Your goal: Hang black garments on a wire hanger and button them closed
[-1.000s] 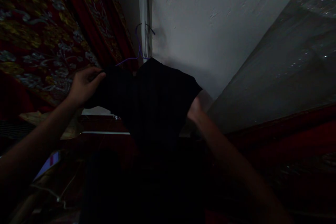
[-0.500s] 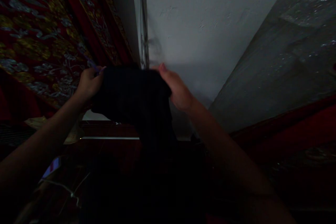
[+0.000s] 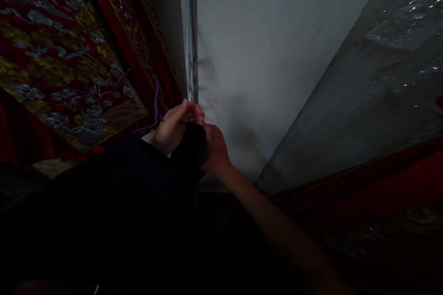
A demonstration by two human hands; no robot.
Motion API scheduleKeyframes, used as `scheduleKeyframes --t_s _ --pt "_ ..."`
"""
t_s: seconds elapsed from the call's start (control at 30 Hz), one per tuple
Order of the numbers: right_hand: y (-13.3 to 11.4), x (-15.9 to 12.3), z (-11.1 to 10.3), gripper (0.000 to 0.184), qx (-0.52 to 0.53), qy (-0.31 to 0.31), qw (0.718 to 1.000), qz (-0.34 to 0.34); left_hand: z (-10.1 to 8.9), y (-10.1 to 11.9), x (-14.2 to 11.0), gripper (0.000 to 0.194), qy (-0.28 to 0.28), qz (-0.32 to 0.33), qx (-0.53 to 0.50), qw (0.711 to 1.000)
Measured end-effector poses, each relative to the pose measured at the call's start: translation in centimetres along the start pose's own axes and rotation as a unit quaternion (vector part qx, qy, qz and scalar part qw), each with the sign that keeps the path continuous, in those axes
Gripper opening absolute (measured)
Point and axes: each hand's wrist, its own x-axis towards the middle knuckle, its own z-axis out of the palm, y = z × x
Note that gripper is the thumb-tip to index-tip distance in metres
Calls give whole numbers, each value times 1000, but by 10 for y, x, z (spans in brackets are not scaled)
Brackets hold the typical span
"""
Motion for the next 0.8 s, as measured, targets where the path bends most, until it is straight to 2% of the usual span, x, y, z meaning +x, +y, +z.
scheduleKeyframes --t_s 0.03,0.1,0.13,0.2,0.23,0.3,0.37,0.43,0.47,0.57,0.7,0.8 --pt "5 -5 -9 78 -11 27 1000 1 -7 -4 1 49 -22 -11 -4 1000" --pt "18 -16 -33 76 -52 71 996 20 -33 -10 -2 55 -44 -55 16 997" --pt "25 -20 -46 78 -77 78 993 35 -49 -12 -5 58 -36 -85 33 995" --pt "37 -22 -71 81 -126 88 985 74 -81 -13 -17 52 10 -155 61 986" --pt "41 -19 -82 81 -149 94 980 93 -96 -11 -24 53 36 -169 71 982" --pt "45 -4 -98 80 -188 113 968 121 -120 -8 -40 75 75 -184 86 976" --pt "42 18 -108 77 -215 134 958 137 -131 -7 -56 94 109 -209 94 967" --pt "31 40 -112 74 -227 143 953 138 -132 -10 -70 100 143 -246 74 956" --pt "25 48 -112 73 -230 141 954 132 -129 -13 -76 96 165 -260 53 950" --pt "3 58 -110 75 -237 104 961 100 -112 -24 -97 65 233 -290 -23 928" --pt "-17 35 -108 85 -213 59 972 77 -83 -39 -127 42 310 -330 -98 886" --pt "-25 -1 -96 80 -131 84 986 66 -66 -46 -149 35 373 -335 -132 855"
